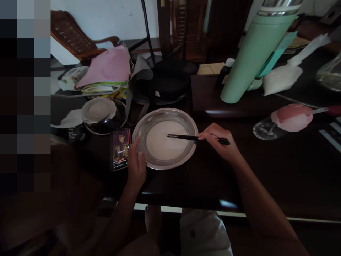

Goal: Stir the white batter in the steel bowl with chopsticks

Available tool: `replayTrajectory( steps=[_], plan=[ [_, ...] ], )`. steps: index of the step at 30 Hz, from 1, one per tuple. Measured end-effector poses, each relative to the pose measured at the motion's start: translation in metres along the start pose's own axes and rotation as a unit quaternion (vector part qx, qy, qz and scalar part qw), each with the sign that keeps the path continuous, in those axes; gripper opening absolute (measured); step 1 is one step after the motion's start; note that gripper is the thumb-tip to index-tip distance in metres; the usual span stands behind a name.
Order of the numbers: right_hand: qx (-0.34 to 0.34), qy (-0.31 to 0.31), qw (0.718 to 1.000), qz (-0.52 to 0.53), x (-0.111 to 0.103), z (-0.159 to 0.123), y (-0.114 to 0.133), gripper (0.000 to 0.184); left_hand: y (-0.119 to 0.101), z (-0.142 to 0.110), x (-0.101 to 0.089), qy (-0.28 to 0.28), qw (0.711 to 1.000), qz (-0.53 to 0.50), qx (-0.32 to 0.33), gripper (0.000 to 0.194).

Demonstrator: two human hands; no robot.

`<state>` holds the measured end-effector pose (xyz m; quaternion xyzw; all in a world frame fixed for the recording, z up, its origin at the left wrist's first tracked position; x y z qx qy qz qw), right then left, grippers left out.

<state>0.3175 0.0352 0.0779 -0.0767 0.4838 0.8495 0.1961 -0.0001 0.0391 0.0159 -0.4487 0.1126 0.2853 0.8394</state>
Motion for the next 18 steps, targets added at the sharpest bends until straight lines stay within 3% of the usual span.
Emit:
replayTrajectory(
  steps=[3, 6, 12, 16, 18],
  plan=[
    [0.016, 0.007, 1.0, 0.021, -0.0006, -0.0008, -0.0003, 0.034, 0.0002, 0.0, 0.0004, 0.004, 1.0, 0.002, -0.002, 0.052],
    [0.008, 0.047, 0.999, 0.017, 0.0026, -0.0019, -0.0005, 0.027, 0.0004, 0.0003, 0.0005, 0.003, 1.0, 0.004, 0.001, 0.053],
    [0.015, -0.013, 1.0, 0.011, 0.0, -0.0022, -0.0027, 0.032, -0.0005, 0.0005, 0.0001, 0.007, 1.0, 0.002, -0.003, 0.053],
    [-0.001, 0.043, 0.999, 0.016, 0.0036, -0.0024, -0.0006, 0.025, -0.0007, 0.0007, 0.0003, 0.003, 1.0, -0.002, 0.002, 0.052],
    [-0.004, 0.037, 0.999, 0.0, 0.0034, -0.0018, -0.0003, 0.021, -0.0004, 0.001, 0.0006, 0.003, 1.0, -0.003, 0.004, 0.052]
  ],
)
Point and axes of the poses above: each hand's wrist, its own z-axis towards the middle knuckle, its own x-axis out of the palm, y = z × x, the point moved 2 cm from there along z, towards the middle knuckle, and after that the axes turned 7 degrees about -y, right-handed, at the moved point
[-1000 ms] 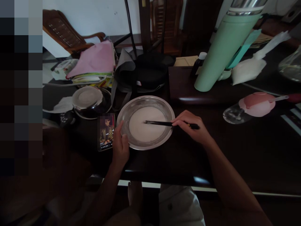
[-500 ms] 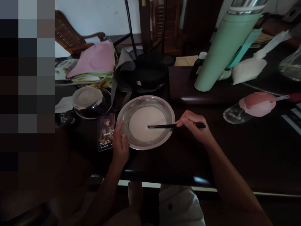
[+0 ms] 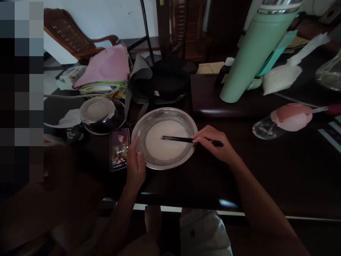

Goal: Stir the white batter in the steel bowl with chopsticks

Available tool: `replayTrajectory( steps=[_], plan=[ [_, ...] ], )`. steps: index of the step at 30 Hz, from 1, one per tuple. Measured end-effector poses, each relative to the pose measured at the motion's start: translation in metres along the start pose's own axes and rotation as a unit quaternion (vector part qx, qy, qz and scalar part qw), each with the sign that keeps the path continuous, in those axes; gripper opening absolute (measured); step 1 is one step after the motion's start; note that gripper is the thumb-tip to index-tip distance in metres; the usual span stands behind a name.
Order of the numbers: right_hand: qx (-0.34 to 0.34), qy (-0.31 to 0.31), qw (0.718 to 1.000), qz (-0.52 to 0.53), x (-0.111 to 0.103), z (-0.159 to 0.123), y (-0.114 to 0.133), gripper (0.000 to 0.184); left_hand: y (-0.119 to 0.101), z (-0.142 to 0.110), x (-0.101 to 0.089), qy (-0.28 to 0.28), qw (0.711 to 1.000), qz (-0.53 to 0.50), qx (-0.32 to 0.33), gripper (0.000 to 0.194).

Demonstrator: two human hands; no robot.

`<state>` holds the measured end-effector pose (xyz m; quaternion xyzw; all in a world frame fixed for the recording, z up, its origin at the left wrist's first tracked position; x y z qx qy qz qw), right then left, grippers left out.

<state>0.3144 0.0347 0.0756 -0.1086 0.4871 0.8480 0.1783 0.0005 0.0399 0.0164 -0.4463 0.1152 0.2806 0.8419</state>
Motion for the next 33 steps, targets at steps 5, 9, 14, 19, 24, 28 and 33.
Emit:
replayTrajectory(
  steps=[5, 9, 14, 19, 24, 28, 33],
  plan=[
    [0.026, -0.049, 0.998, 0.024, -0.0025, 0.0001, -0.0008, 0.034, 0.0007, -0.0001, 0.0, 0.0, 1.0, 0.005, -0.003, 0.052],
    [0.018, -0.007, 1.0, 0.01, 0.001, 0.0, -0.0002, 0.027, 0.0009, -0.0008, -0.0002, 0.002, 1.0, 0.005, 0.001, 0.051],
    [0.022, -0.054, 0.998, 0.022, -0.0036, -0.0006, -0.0021, 0.032, 0.0014, -0.0004, -0.0002, 0.004, 1.0, 0.008, 0.009, 0.053],
    [0.018, -0.009, 0.999, 0.041, 0.0003, -0.001, 0.0005, 0.029, -0.0009, 0.0003, -0.0016, 0.009, 0.999, 0.031, 0.024, 0.054],
    [0.034, -0.055, 0.998, 0.027, -0.0039, -0.0007, 0.001, 0.032, -0.002, -0.0003, -0.0021, 0.024, 0.997, 0.065, 0.018, 0.055],
    [0.034, -0.037, 0.998, 0.035, -0.0038, -0.0007, -0.0001, 0.033, -0.0037, 0.0013, -0.0034, 0.022, 0.997, 0.074, 0.02, 0.055],
    [0.031, -0.06, 0.998, 0.012, -0.0054, 0.0004, -0.0009, 0.031, -0.0064, 0.0027, -0.0055, 0.016, 0.996, 0.084, 0.037, 0.055]
  ],
)
Point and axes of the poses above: each hand's wrist, its own z-axis towards the middle knuckle, its own x-axis out of the palm, y = z × x, the point moved 2 cm from there along z, towards the middle knuckle, and after that the axes turned 7 degrees about -y, right-handed, at the moved point
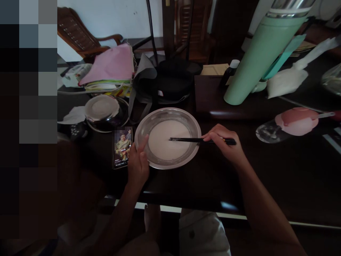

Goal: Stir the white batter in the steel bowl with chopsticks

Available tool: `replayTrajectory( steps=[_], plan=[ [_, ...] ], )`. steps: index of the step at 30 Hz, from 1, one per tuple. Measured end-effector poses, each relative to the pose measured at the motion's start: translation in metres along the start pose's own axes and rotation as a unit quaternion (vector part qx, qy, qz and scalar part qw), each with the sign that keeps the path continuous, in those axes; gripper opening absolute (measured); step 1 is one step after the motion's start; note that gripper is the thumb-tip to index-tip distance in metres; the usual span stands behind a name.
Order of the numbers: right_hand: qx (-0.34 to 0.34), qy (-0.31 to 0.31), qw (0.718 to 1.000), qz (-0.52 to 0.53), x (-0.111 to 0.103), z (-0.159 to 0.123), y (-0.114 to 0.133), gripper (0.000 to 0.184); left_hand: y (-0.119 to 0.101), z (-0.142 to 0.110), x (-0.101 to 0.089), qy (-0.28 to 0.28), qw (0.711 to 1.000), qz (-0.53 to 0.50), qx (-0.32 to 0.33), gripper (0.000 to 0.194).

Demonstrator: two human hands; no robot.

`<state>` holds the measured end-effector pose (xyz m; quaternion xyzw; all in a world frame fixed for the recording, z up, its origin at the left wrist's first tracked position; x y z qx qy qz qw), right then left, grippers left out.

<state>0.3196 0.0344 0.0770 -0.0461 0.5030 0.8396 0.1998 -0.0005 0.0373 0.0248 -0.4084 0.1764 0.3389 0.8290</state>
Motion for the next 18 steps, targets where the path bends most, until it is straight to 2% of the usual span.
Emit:
replayTrajectory(
  steps=[3, 8, 13, 18],
  plan=[
    [0.015, -0.014, 1.0, 0.02, -0.0006, -0.0011, -0.0003, 0.035, -0.0002, -0.0003, -0.0007, 0.002, 1.0, 0.013, -0.005, 0.058],
    [0.013, 0.029, 0.999, 0.018, 0.0026, -0.0023, 0.0012, 0.032, -0.0003, -0.001, -0.0009, -0.003, 0.999, 0.038, -0.016, 0.065],
    [0.029, -0.016, 0.999, 0.021, -0.0015, -0.0014, -0.0012, 0.034, -0.0005, -0.001, -0.0001, -0.002, 0.999, 0.044, -0.015, 0.067],
    [0.02, 0.037, 0.999, 0.02, 0.0026, -0.0026, 0.0009, 0.031, -0.0013, -0.0007, -0.0006, -0.005, 0.999, 0.05, -0.019, 0.068]
  ],
)
Point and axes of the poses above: each hand's wrist, its own z-axis towards the middle knuckle, its own x-axis out of the palm, y = z × x, the point moved 2 cm from there along z, towards the middle knuckle, and after that the axes turned 7 degrees about -y, right-handed, at the moved point
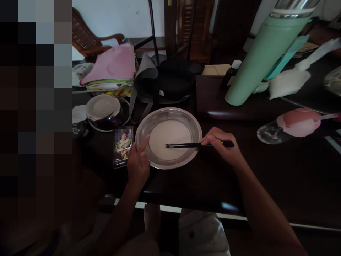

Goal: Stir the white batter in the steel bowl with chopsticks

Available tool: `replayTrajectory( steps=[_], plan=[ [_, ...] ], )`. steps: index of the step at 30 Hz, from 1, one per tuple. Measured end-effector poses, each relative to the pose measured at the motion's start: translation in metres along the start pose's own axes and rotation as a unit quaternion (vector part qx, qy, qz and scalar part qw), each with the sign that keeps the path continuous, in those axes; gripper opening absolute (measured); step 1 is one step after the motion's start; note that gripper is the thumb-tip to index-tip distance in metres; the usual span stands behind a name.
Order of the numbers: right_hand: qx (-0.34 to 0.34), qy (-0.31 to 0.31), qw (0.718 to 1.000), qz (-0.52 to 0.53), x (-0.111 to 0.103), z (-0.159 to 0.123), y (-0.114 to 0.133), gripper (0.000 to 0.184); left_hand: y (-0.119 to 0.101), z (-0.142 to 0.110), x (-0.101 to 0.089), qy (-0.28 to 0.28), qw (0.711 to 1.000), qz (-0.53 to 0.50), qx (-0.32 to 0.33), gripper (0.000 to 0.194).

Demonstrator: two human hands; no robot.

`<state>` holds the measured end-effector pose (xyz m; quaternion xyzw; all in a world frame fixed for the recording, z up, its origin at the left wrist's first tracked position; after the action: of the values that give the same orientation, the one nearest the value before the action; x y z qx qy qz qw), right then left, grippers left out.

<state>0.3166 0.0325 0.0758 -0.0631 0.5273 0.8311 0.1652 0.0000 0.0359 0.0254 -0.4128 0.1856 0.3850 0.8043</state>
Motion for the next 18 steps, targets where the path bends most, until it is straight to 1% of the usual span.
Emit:
replayTrajectory(
  steps=[3, 5, 10, 15, 18],
  plan=[
    [-0.004, -0.028, 0.999, -0.019, -0.0022, 0.0004, 0.0005, 0.03, -0.0003, -0.0001, -0.0005, 0.003, 1.0, 0.009, 0.003, 0.069],
    [0.002, -0.041, 0.999, -0.013, -0.0037, 0.0005, 0.0002, 0.032, -0.0003, -0.0006, -0.0006, 0.005, 1.0, 0.019, 0.004, 0.071],
    [-0.008, -0.001, 1.0, -0.002, -0.0007, 0.001, 0.0018, 0.033, -0.0011, -0.0031, -0.0007, -0.019, 0.998, 0.054, 0.011, 0.072],
    [0.005, -0.035, 0.999, -0.024, -0.0023, 0.0017, 0.0004, 0.035, -0.0024, -0.0043, -0.0006, -0.026, 0.999, 0.044, 0.005, 0.07],
    [0.003, -0.01, 1.0, -0.017, -0.0011, 0.0011, 0.0004, 0.035, -0.0024, -0.0043, -0.0012, -0.021, 0.999, 0.038, 0.001, 0.068]
  ],
)
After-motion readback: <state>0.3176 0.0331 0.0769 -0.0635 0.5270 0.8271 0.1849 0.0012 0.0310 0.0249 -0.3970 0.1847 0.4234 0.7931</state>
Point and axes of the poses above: each hand's wrist, its own z-axis towards the middle knuckle, its own x-axis out of the palm, y = z × x, the point moved 2 cm from there along z, towards the middle knuckle, and after that the axes turned 7 degrees about -y, right-handed, at the moved point
